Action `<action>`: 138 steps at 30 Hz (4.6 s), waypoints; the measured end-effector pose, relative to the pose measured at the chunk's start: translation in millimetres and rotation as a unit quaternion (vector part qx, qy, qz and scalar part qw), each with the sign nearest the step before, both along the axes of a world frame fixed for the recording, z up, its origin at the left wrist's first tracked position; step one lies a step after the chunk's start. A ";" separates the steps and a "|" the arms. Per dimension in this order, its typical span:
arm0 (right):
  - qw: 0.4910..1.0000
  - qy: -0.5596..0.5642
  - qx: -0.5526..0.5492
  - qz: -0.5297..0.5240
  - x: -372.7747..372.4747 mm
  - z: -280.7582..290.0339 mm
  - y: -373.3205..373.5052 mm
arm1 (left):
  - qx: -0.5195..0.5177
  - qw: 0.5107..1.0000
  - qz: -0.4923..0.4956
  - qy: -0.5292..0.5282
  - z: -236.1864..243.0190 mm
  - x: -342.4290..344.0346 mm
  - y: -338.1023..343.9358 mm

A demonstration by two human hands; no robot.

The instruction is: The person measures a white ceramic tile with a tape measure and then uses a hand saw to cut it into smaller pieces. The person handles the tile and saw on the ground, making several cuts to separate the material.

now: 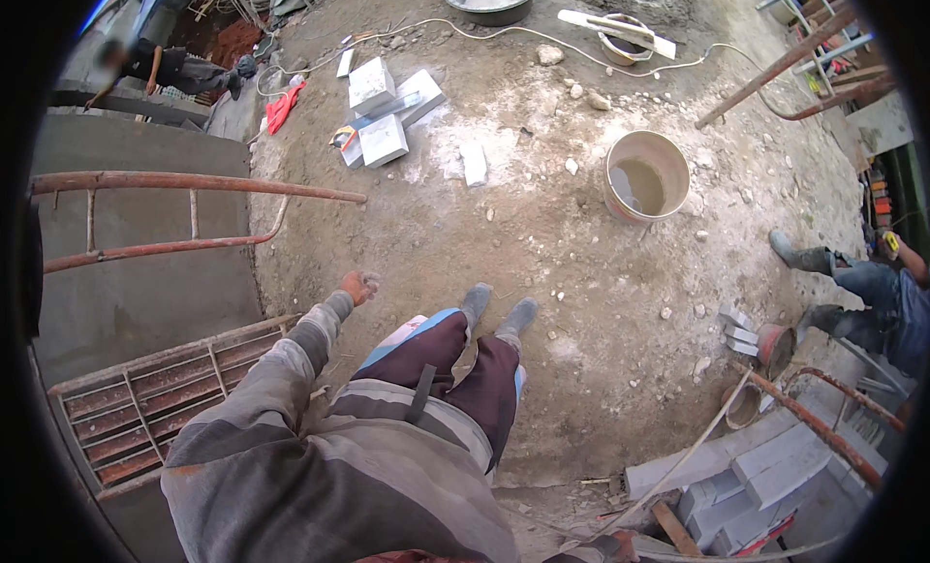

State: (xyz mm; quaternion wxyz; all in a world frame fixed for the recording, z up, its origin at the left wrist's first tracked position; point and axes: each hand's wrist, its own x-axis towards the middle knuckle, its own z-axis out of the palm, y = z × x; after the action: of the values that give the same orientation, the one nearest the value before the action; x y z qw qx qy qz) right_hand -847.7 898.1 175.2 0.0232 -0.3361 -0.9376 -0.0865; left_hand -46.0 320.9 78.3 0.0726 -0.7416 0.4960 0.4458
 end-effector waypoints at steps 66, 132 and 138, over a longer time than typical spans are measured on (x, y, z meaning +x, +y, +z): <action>0.066 -0.145 -0.688 0.708 1153.0 231.7 -656.4 | -0.664 0.652 0.124 0.345 211.1 414.9 -40.9; 0.387 -0.723 -0.529 0.219 1446.4 -0.1 -974.0 | 0.233 0.667 -0.704 0.074 103.7 813.3 -769.5; 0.268 -0.776 -0.571 -0.019 1366.1 -103.3 -1001.0 | 0.442 0.702 -0.554 0.078 72.4 774.7 -781.2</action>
State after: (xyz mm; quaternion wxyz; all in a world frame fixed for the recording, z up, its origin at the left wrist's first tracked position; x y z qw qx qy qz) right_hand 518.4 -102.9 71.9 -0.9148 -0.0541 -0.3119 0.2509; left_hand 728.7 -460.2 150.7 0.5866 -0.1790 0.5673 0.5495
